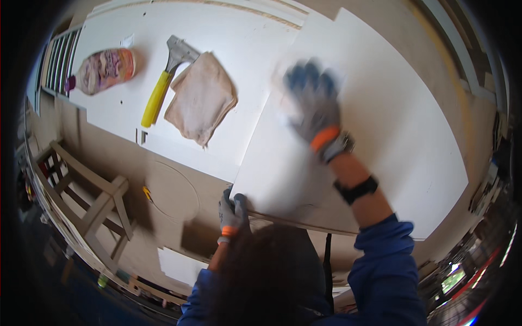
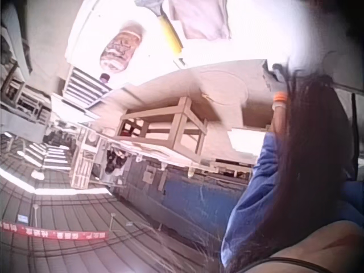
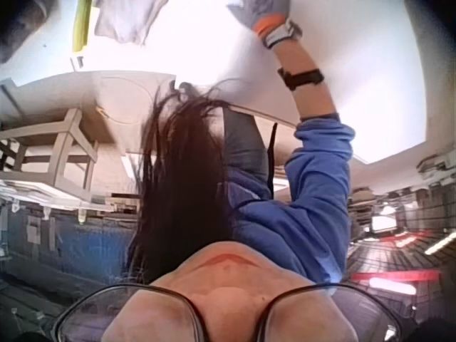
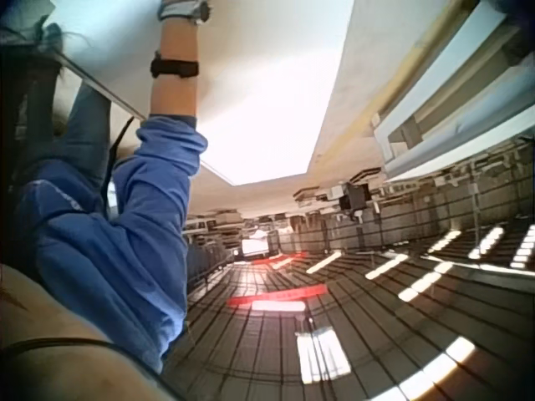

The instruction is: Cleaning and stacking white furniture panels using a hand scraper and a cloth with cleaning liquid.

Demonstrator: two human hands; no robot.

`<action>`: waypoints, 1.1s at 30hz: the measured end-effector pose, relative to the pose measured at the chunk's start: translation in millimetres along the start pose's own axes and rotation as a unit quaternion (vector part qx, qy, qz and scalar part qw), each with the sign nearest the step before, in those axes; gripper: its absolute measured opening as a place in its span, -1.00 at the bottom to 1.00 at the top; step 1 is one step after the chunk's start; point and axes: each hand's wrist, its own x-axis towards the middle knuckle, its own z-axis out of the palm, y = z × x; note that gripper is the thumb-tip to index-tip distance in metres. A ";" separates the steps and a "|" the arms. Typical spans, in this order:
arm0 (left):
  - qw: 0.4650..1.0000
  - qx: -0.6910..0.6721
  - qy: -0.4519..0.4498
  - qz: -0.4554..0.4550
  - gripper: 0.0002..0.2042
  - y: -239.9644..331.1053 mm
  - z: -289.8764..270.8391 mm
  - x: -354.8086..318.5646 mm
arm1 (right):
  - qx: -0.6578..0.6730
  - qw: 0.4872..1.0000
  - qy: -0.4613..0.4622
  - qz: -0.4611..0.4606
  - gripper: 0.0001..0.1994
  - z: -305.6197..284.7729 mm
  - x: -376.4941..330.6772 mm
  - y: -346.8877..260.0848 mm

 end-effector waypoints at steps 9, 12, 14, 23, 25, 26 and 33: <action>0.994 0.066 -0.006 0.090 -0.65 -5.4 -8.1 7.6 | 0.092 0.980 -0.071 -0.163 -0.27 -0.2 -21.2 -45.2; 0.998 -0.026 -0.047 0.038 -0.63 -3.4 -0.8 9.9 | 0.124 0.965 -0.083 -0.217 -0.26 6.6 -17.0 -34.4; 0.994 -0.035 -0.098 -0.030 -0.63 30.7 -4.0 19.2 | -0.037 0.991 -0.063 -0.116 -0.26 -13.6 32.9 3.8; 0.969 -0.187 -0.091 -0.135 -0.65 -27.4 20.6 18.6 | -0.119 0.973 0.054 -0.188 -0.25 30.9 -14.0 4.1; 0.986 -0.125 -0.053 -0.093 -0.67 -33.8 -0.8 14.1 | -0.048 0.985 0.010 -0.167 -0.23 0.9 14.4 1.3; 0.996 -0.070 -0.024 -0.054 -0.68 -37.4 -4.7 12.0 | 0.012 0.988 -0.044 -0.146 -0.21 -12.9 32.5 7.8; 0.877 -0.362 -0.148 -0.279 -0.58 -40.6 -1.2 31.7 | 0.044 0.994 0.094 -0.018 -0.26 -11.0 77.9 59.0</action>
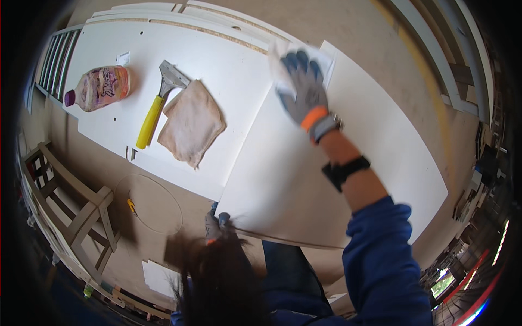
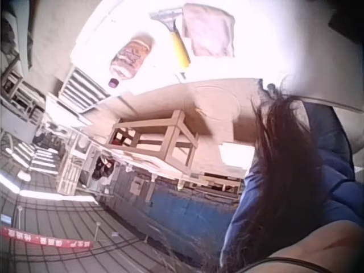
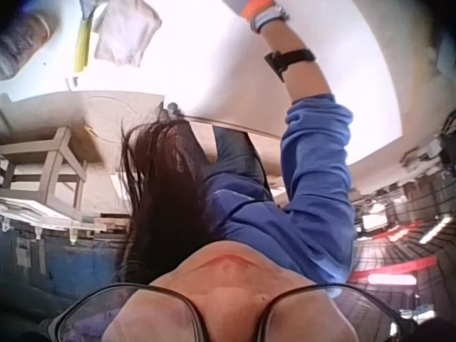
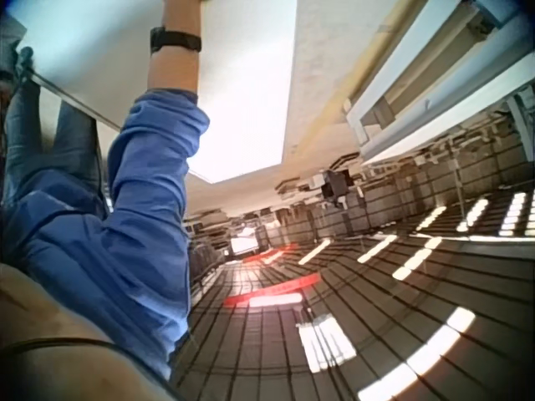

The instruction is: Cleaning and stacking white furniture panels using a hand scraper and a cloth with cleaning liquid.

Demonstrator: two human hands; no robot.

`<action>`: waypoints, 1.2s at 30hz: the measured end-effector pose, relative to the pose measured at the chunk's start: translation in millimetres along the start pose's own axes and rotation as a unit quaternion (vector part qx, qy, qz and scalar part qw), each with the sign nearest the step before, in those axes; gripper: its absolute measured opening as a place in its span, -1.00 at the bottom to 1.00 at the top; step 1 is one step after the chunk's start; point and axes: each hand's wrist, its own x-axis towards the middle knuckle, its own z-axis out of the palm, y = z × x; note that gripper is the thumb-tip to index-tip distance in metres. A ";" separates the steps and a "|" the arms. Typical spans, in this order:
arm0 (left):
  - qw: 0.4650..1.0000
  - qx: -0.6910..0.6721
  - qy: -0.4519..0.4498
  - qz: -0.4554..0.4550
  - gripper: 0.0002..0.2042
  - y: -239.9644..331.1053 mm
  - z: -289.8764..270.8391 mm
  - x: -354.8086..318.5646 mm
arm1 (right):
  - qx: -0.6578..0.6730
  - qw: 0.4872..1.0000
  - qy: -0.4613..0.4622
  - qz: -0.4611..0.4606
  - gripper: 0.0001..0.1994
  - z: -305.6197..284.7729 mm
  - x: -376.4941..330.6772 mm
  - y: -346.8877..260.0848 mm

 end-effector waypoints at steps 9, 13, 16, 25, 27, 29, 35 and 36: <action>0.971 0.196 0.104 0.092 -0.57 -54.9 -45.3 33.9 | -0.004 0.996 0.076 0.048 -0.37 -7.2 44.1 19.3; 0.855 0.389 0.018 0.342 -0.59 -38.5 -29.3 20.5 | -0.043 0.998 -0.022 -0.040 -0.25 -6.4 -14.0 -10.2; 0.911 0.287 0.116 0.273 -0.73 -44.5 -45.5 25.6 | 0.102 0.973 -0.179 -0.107 -0.16 -6.1 -73.7 -89.3; 0.889 0.394 0.025 0.233 -0.68 -32.4 -84.5 36.1 | -0.017 0.999 -0.020 -0.041 -0.21 -12.9 -25.2 -31.2; 0.887 0.393 0.021 0.243 -0.69 -25.1 9.9 17.3 | -0.091 0.995 -0.032 -0.023 -0.22 -4.0 -52.3 -8.6; 0.896 0.358 0.071 0.254 -0.70 -2.7 17.5 -10.7 | -0.049 0.985 -0.161 -0.030 -0.19 -9.5 -64.7 -80.8; 0.823 0.430 0.071 0.366 -0.69 -19.3 -4.0 10.6 | 0.107 0.941 -0.214 -0.241 -0.20 24.5 -154.3 -169.9; 0.808 0.471 0.078 0.345 -0.65 -8.1 14.5 -4.4 | 0.046 0.939 -0.269 -0.212 -0.23 18.3 -145.5 -157.3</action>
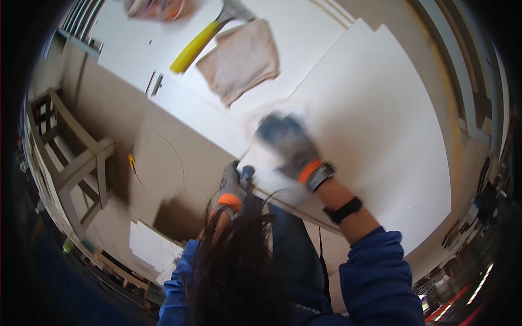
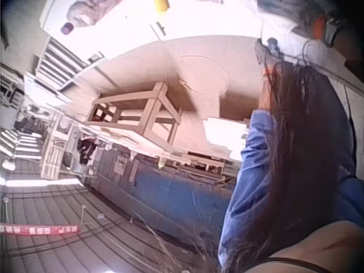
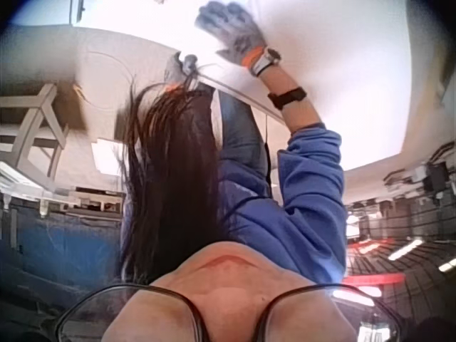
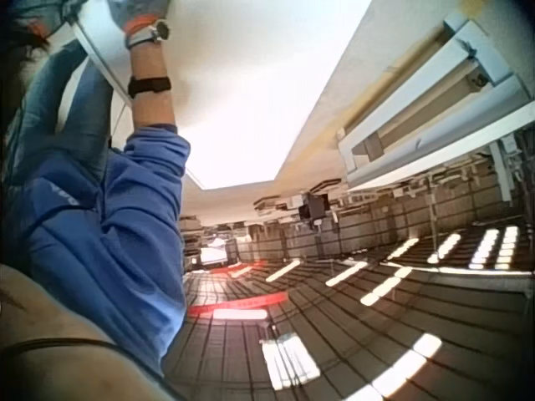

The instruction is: Cleaning and stacking white furniture panels using a hand scraper and a cloth with cleaning liquid.

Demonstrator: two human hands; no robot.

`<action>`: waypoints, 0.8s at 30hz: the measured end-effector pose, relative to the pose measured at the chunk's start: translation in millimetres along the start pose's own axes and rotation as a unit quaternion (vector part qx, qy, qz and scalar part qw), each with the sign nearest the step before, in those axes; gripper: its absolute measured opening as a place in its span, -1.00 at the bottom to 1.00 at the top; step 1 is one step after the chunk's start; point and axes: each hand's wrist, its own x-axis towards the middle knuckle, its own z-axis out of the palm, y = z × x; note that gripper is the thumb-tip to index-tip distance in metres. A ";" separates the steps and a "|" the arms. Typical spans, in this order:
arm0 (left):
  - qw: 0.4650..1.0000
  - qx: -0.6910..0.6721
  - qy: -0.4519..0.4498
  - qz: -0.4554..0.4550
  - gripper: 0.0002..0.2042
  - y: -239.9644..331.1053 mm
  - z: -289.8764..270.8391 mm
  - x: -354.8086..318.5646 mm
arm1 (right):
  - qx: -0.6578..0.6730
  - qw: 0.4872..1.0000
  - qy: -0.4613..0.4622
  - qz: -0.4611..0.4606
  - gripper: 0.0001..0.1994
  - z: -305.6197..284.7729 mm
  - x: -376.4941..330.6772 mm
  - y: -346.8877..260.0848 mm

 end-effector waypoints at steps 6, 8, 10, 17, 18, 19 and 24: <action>0.937 -0.318 0.134 -0.050 -0.53 8.7 -7.8 -8.7 | -0.077 0.935 0.310 0.154 -0.30 -3.6 7.2 91.3; 0.922 -0.346 0.159 -0.074 -0.50 -25.6 -23.8 -22.9 | -0.019 0.930 0.335 0.152 -0.32 1.5 20.9 40.3; 0.871 -0.442 0.132 -0.166 -0.48 -36.0 -41.4 -42.4 | -0.118 0.973 0.151 0.131 -0.23 18.7 24.2 -28.8; 0.882 -0.419 0.096 -0.193 -0.40 -86.4 -32.6 -97.6 | -0.013 0.977 0.200 0.077 -0.27 44.3 -11.1 -6.9; 0.880 -0.425 0.094 -0.193 -0.40 -94.1 -28.8 -101.2 | 0.043 0.955 0.281 0.081 -0.34 46.1 -17.2 19.8; 0.880 -0.419 0.121 -0.190 -0.40 -105.0 -27.8 -109.3 | 0.057 0.950 0.270 0.147 -0.40 36.1 -11.3 9.4; 0.879 -0.425 0.073 -0.205 -0.40 -106.0 10.1 -137.7 | 0.057 0.943 0.310 0.107 -0.42 63.7 5.6 -51.1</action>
